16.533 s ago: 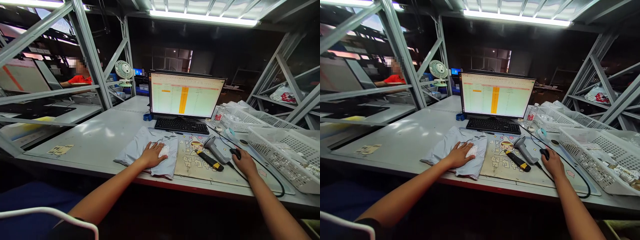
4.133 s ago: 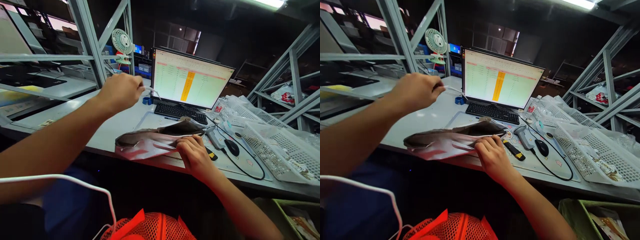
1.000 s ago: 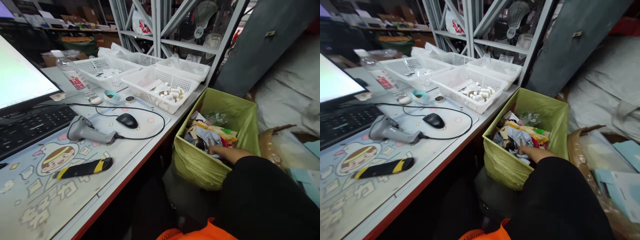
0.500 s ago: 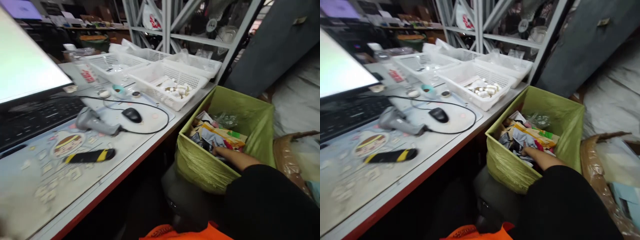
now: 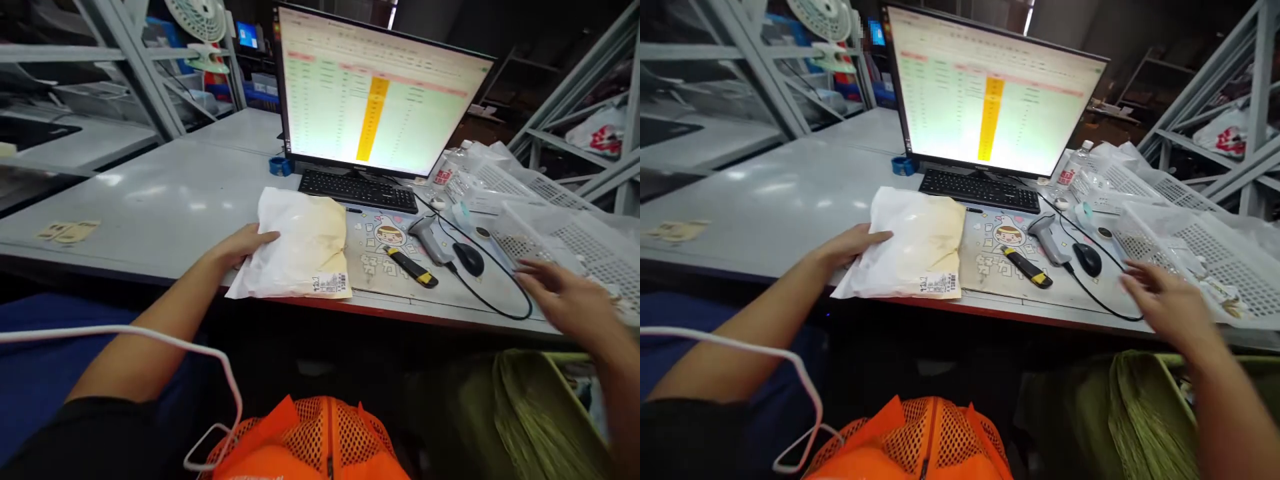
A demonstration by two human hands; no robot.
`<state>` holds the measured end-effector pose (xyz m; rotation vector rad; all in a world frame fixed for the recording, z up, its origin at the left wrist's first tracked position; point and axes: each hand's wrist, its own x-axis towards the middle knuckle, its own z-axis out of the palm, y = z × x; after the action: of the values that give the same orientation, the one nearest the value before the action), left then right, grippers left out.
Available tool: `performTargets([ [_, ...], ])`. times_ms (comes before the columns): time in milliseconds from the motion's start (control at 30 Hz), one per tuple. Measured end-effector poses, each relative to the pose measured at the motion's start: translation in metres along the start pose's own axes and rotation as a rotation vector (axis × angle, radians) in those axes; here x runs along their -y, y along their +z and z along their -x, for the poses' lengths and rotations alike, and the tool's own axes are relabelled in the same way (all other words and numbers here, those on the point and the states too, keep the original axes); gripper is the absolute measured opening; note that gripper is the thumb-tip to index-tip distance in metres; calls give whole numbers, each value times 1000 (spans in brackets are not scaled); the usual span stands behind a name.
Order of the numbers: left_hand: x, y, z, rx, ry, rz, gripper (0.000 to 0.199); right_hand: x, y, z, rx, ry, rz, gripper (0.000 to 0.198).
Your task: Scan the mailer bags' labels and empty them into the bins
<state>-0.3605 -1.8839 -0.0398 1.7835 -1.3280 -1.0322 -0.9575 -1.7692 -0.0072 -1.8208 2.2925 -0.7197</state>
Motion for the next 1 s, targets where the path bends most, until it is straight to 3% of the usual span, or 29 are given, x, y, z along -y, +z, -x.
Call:
performTargets([
  [67, -10, 6, 10, -236, 176, -278, 55, 46, 36, -31, 48, -109, 42, 44],
  [133, -20, 22, 33, -422, 445, -519, 61, 82, 78, -63, 63, -114, 189, 58],
  [167, -23, 34, 46, -392, 573, -590, 60, 94, 96, -78, 72, -87, 260, 62],
  [233, -26, 63, 68, -127, 768, -697, 55, 108, 126, -101, 112, -4, 363, 67],
  [300, -21, 92, 79, 72, 817, -799, 55, 114, 145, -115, 156, 77, 402, 67],
  [367, -10, 115, 79, 148, 808, -903, 62, 116, 156, -121, 162, 128, 402, 65],
  [467, 5, 130, 70, 147, 811, -994, 74, 119, 163, -124, 131, 166, 391, 59],
  [600, 9, 130, 63, 179, 805, -1005, 73, 126, 151, -125, 107, 129, 390, 53],
  [700, 7, 131, 63, 201, 795, -983, 76, 135, 117, -113, 124, 3, 347, 44],
  [767, 7, 132, 63, 211, 782, -973, 84, 143, 88, -92, 270, -87, 236, 38],
  [900, 6, 133, 61, 231, 765, -973, 93, 170, 43, -38, 732, -299, -10, 35],
  [1000, 7, 133, 60, 229, 759, -974, 95, 194, 35, -12, 835, -508, -104, 28],
])
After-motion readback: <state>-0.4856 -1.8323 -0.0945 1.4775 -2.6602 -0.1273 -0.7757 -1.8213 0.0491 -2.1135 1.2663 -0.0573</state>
